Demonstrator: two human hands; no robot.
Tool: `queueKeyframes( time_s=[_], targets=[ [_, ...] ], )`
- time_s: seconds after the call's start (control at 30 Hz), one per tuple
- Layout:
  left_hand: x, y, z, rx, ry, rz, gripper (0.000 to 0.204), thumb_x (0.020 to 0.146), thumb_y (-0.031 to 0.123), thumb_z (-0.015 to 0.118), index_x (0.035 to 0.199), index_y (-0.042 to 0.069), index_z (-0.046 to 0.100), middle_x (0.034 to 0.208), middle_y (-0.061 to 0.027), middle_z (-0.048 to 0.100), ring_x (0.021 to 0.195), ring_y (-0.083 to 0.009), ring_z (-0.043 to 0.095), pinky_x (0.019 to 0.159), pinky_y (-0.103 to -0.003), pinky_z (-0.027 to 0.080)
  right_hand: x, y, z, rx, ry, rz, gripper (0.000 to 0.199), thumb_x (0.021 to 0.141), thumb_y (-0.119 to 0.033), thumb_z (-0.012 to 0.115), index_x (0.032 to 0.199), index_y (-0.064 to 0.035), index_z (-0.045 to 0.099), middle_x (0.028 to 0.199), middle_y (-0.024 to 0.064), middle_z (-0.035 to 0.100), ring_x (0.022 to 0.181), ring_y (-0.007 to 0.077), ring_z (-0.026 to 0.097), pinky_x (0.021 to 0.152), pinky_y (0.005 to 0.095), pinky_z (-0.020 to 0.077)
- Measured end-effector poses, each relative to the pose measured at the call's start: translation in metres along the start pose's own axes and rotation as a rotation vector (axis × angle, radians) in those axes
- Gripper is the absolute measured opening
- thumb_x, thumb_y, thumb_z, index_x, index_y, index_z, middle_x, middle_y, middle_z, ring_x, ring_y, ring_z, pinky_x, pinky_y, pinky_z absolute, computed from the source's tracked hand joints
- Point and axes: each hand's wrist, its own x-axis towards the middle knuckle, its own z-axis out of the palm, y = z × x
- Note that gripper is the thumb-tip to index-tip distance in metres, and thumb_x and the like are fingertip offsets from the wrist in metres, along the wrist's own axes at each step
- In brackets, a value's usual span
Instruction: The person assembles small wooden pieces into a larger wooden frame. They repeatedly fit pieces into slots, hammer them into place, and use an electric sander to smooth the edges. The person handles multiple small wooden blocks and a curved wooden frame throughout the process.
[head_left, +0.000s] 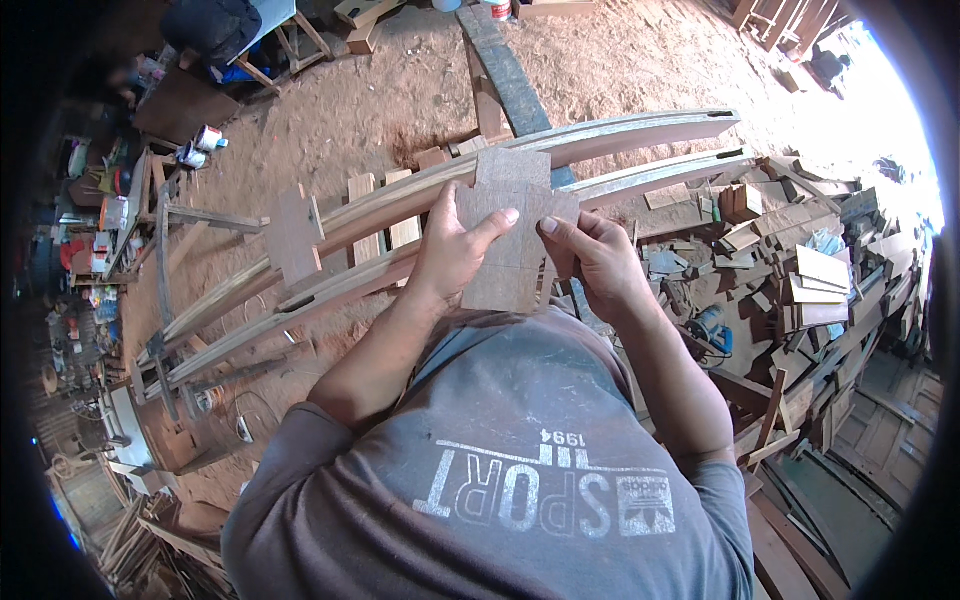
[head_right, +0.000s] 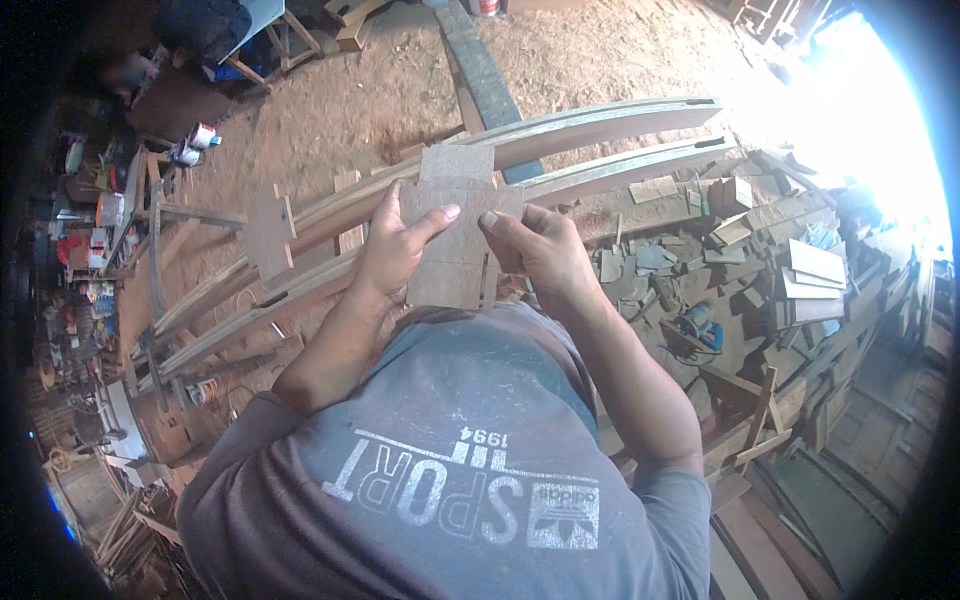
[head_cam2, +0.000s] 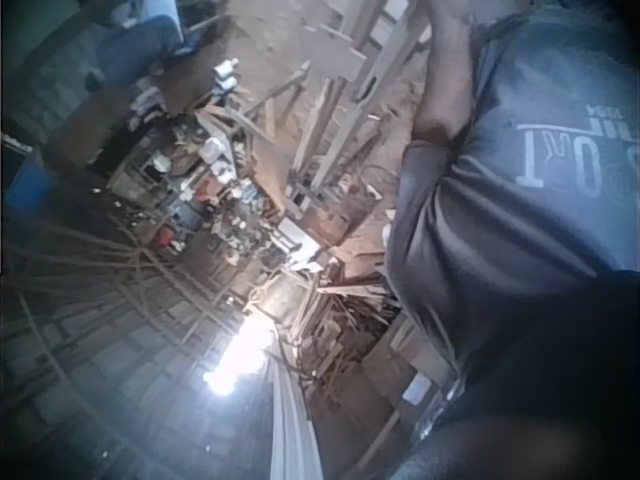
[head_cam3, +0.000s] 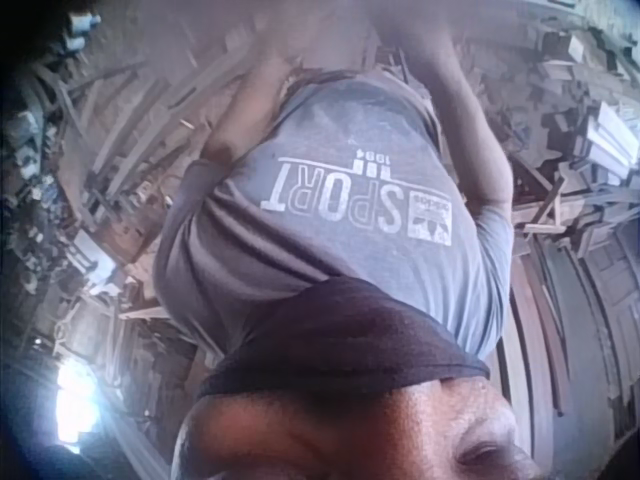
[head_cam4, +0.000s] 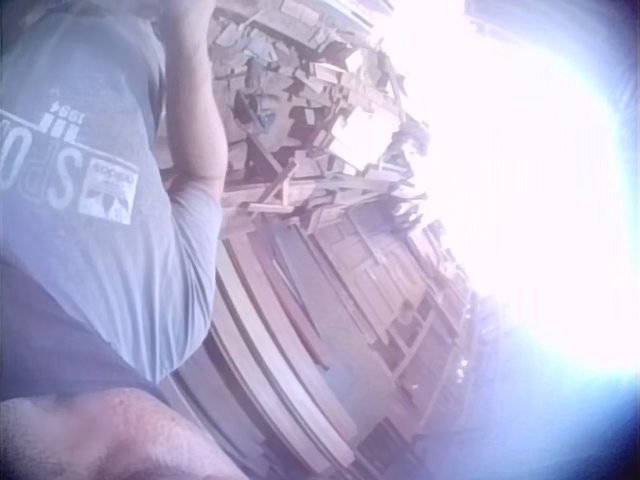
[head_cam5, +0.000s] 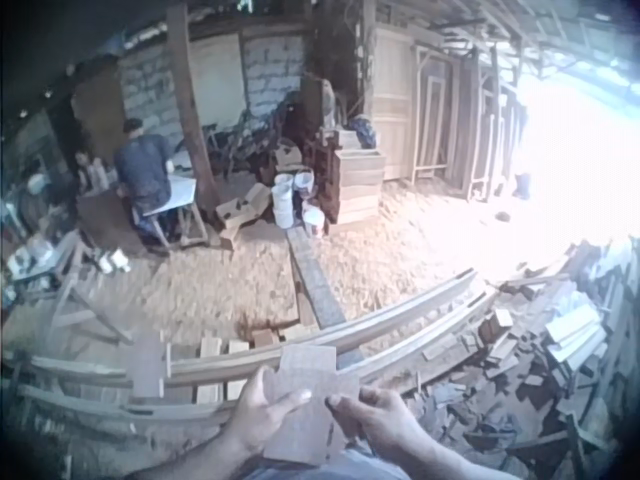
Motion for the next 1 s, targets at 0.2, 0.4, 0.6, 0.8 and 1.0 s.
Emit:
queueKeyframes(
  time_s=[0.2, 0.4, 0.6, 0.8, 1.0],
  targets=[
    [0.005, 0.0, 0.005, 0.001, -0.015, 0.073, 0.05, 0.097, 0.013, 0.078, 0.136, -0.004, 0.051, 0.123, -0.015, 0.068, 0.112, -0.0201, 0.068, 0.096, -0.035, 0.057, -0.002, -0.001, 0.003, 0.1, 0.04, -0.045, 0.037, 0.101, -0.027, 0.077, 0.111, 0.008, 0.071, 0.089, 0.0056, 0.071, 0.081, 0.0101, 0.065, 0.073, 0.0256, 0.0532],
    [0.006, 0.004, 0.009, 0.034, 0.005, 0.111, 0.048, 0.097, 0.012, 0.077, 0.135, -0.003, 0.052, 0.125, -0.0148, 0.068, 0.112, -0.0205, 0.068, 0.098, -0.036, 0.056, -0.002, -0.011, 0.001, 0.002, 0.053, -0.062, 0.04, 0.102, -0.029, 0.077, 0.112, 0.0092, 0.072, 0.091, 0.0079, 0.073, 0.08, 0.0112, 0.067, 0.073, 0.0269, 0.0554],
    [0.006, 0.003, 0.009, 0.021, -0.027, 0.104, 0.049, 0.097, 0.012, 0.076, 0.136, -0.003, 0.052, 0.126, -0.0152, 0.067, 0.116, -0.0208, 0.066, 0.101, -0.037, 0.054, -0.002, -0.014, -0.004, -0.056, 0.028, -0.028, 0.034, 0.1, -0.027, 0.08, 0.109, 0.0045, 0.074, 0.087, 0.0012, 0.069, 0.072, 0.0068, 0.057, 0.065, 0.0228, 0.0439],
    [0.004, 0.009, 0.014, 0.042, -0.039, 0.068, 0.052, 0.097, 0.013, 0.077, 0.138, -0.003, 0.05, 0.126, -0.0152, 0.067, 0.115, -0.0208, 0.066, 0.1, -0.037, 0.055, -0.006, -0.03, -0.014, -0.127, -0.047, -0.011, 0.032, 0.099, -0.027, 0.081, 0.106, 0.0036, 0.076, 0.085, 0.0008, 0.069, 0.072, 0.0077, 0.058, 0.065, 0.0249, 0.0463],
    [0.004, 0.011, 0.017, 0.003, -0.063, 0.106, 0.052, 0.096, 0.013, 0.077, 0.137, -0.003, 0.049, 0.126, -0.0152, 0.067, 0.114, -0.0203, 0.066, 0.098, -0.037, 0.056, -0.006, -0.03, -0.02, -0.12, -0.044, -0.015, 0.033, 0.098, -0.027, 0.082, 0.109, 0.0039, 0.076, 0.09, 0.0029, 0.072, 0.074, 0.0084, 0.061, 0.068, 0.0251, 0.0493]
  ],
)
